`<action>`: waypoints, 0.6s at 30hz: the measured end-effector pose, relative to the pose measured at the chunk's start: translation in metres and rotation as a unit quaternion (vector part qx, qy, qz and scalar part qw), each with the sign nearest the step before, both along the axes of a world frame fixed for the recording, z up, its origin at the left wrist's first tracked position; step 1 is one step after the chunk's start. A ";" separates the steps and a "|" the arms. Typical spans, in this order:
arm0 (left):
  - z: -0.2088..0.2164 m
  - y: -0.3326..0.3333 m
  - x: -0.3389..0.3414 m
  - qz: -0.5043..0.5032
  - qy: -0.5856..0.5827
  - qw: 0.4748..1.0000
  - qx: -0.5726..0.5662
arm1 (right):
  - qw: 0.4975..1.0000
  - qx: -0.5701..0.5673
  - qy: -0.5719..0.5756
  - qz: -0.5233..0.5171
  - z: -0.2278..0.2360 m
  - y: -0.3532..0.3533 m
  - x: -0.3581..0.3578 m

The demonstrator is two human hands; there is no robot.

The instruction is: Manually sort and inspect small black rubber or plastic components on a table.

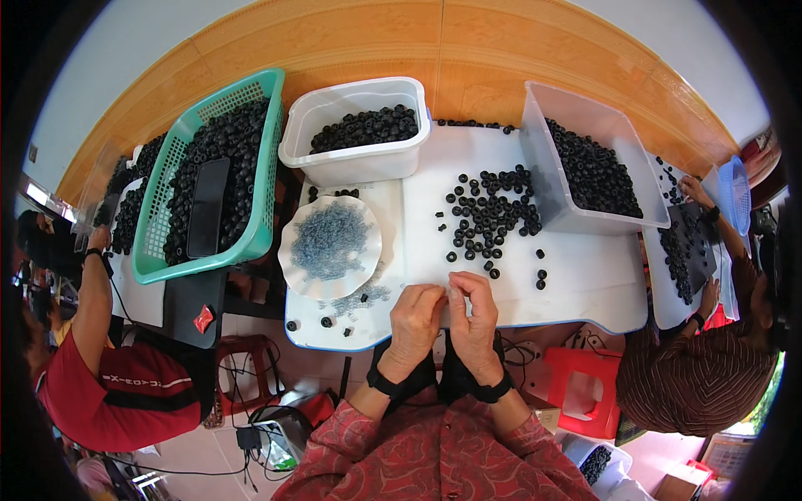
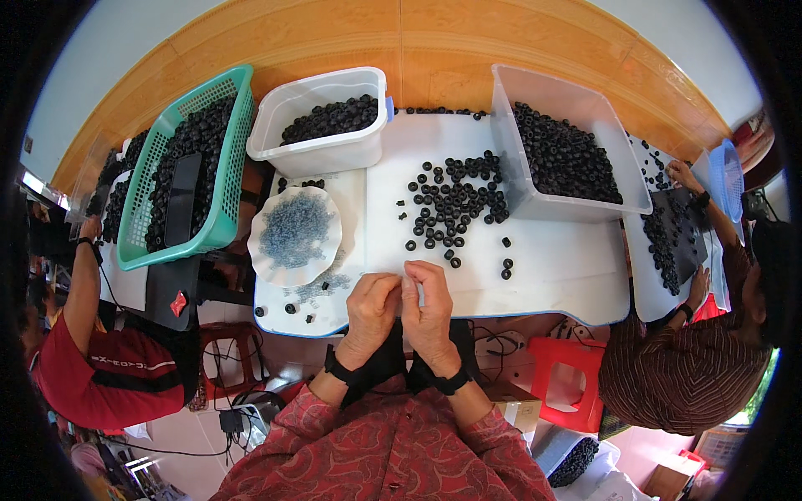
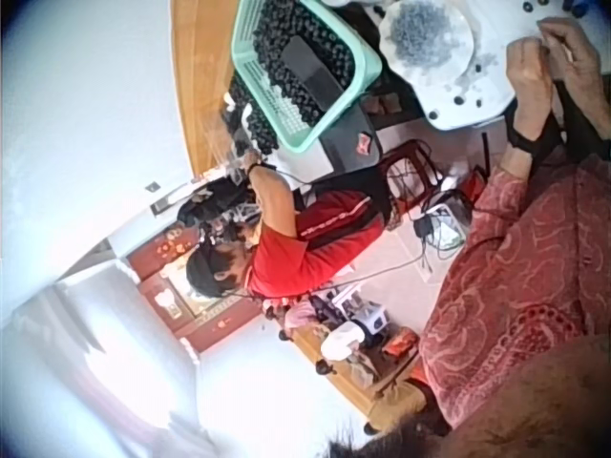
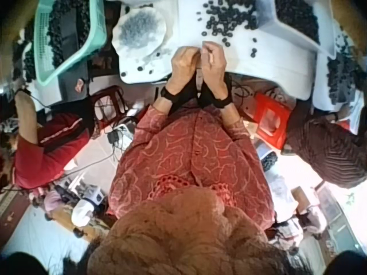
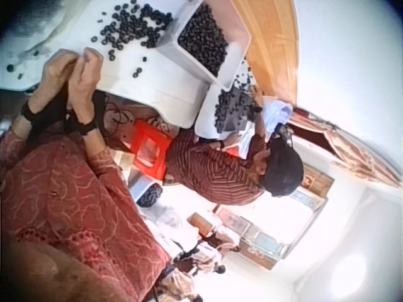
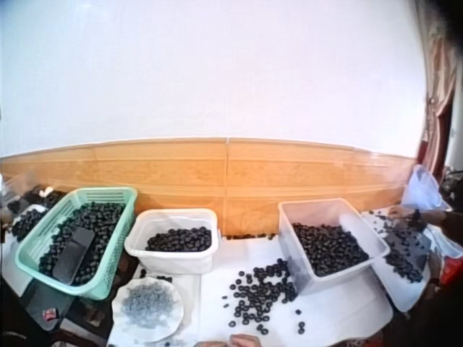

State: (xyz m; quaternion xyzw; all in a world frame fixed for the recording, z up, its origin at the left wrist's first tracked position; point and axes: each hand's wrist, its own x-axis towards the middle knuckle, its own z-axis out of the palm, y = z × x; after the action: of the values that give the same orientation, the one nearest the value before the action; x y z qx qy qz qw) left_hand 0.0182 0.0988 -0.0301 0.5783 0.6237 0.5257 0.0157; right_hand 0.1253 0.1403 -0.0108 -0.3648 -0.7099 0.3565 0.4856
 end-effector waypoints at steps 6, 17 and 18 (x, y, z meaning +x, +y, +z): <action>-0.017 -0.006 0.002 0.006 0.023 0.999 -0.028 | 0.995 0.065 -0.041 0.066 0.019 0.003 -0.027; -0.010 -0.001 0.001 -0.020 0.013 0.999 -0.034 | 0.980 0.125 -0.088 0.131 0.018 0.024 -0.033; -0.008 -0.001 -0.002 -0.018 0.023 0.999 -0.040 | 0.980 0.101 -0.090 0.146 0.019 0.025 -0.033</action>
State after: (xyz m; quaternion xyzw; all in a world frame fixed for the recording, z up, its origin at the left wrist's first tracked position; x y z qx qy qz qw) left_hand 0.0165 0.0980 -0.0386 0.6001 0.6340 0.4866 0.0340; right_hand 0.0925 0.1651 0.0086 -0.2369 -0.8287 0.3154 0.3971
